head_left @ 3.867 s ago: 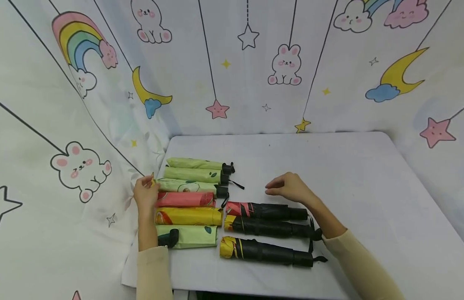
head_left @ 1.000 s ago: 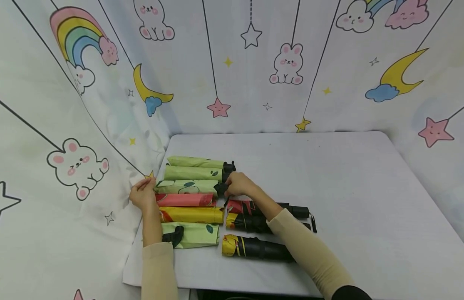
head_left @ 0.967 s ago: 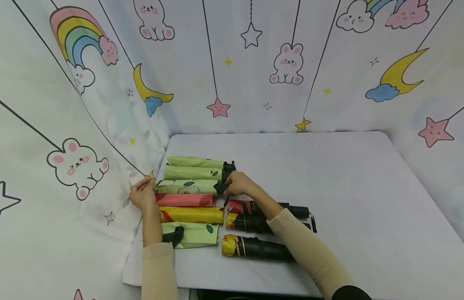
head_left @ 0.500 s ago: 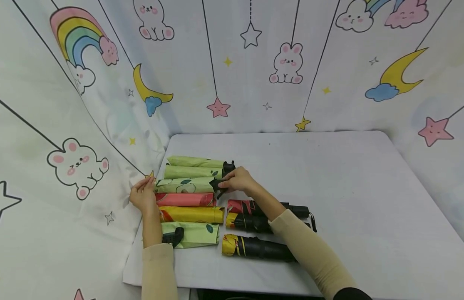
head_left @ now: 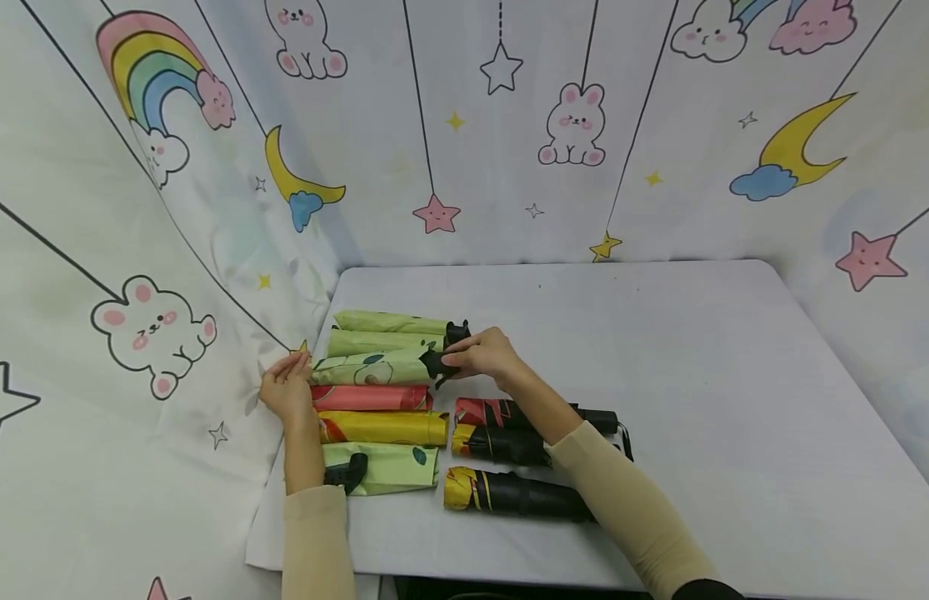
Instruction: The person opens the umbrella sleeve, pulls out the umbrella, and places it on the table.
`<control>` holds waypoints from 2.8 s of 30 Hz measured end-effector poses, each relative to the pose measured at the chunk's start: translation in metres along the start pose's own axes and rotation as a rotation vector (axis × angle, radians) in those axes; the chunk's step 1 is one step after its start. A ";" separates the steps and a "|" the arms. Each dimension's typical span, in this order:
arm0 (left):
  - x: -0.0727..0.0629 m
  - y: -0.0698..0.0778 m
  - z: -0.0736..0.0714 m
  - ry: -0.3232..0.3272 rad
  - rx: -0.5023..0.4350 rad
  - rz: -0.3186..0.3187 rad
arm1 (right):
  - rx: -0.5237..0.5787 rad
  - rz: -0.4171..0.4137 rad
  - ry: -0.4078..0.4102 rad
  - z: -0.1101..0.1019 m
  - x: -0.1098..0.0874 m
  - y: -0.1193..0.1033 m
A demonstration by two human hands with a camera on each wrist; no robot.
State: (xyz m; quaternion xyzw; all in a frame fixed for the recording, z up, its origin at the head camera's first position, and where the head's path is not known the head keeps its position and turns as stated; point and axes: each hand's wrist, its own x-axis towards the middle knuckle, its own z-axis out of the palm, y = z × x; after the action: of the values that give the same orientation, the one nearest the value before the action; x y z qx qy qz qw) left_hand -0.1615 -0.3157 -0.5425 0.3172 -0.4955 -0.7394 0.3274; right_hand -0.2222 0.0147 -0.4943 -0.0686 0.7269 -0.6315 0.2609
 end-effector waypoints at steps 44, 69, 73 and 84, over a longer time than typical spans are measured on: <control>0.000 0.006 0.002 -0.031 -0.089 -0.011 | 0.163 -0.041 0.014 -0.025 -0.022 0.005; 0.000 0.005 0.001 -0.021 -0.168 0.006 | 0.133 -0.047 0.043 -0.054 -0.038 0.014; 0.000 0.005 0.001 -0.034 -0.176 0.005 | 0.162 -0.041 0.044 -0.057 -0.041 0.014; 0.001 0.006 0.002 -0.026 -0.192 0.004 | 0.150 -0.053 0.048 -0.067 -0.048 0.014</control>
State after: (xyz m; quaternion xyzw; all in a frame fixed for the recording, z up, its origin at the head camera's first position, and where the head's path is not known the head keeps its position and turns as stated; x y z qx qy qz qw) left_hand -0.1632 -0.3171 -0.5368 0.2737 -0.4272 -0.7868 0.3515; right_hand -0.2095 0.0970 -0.4894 -0.0527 0.6816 -0.6923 0.2311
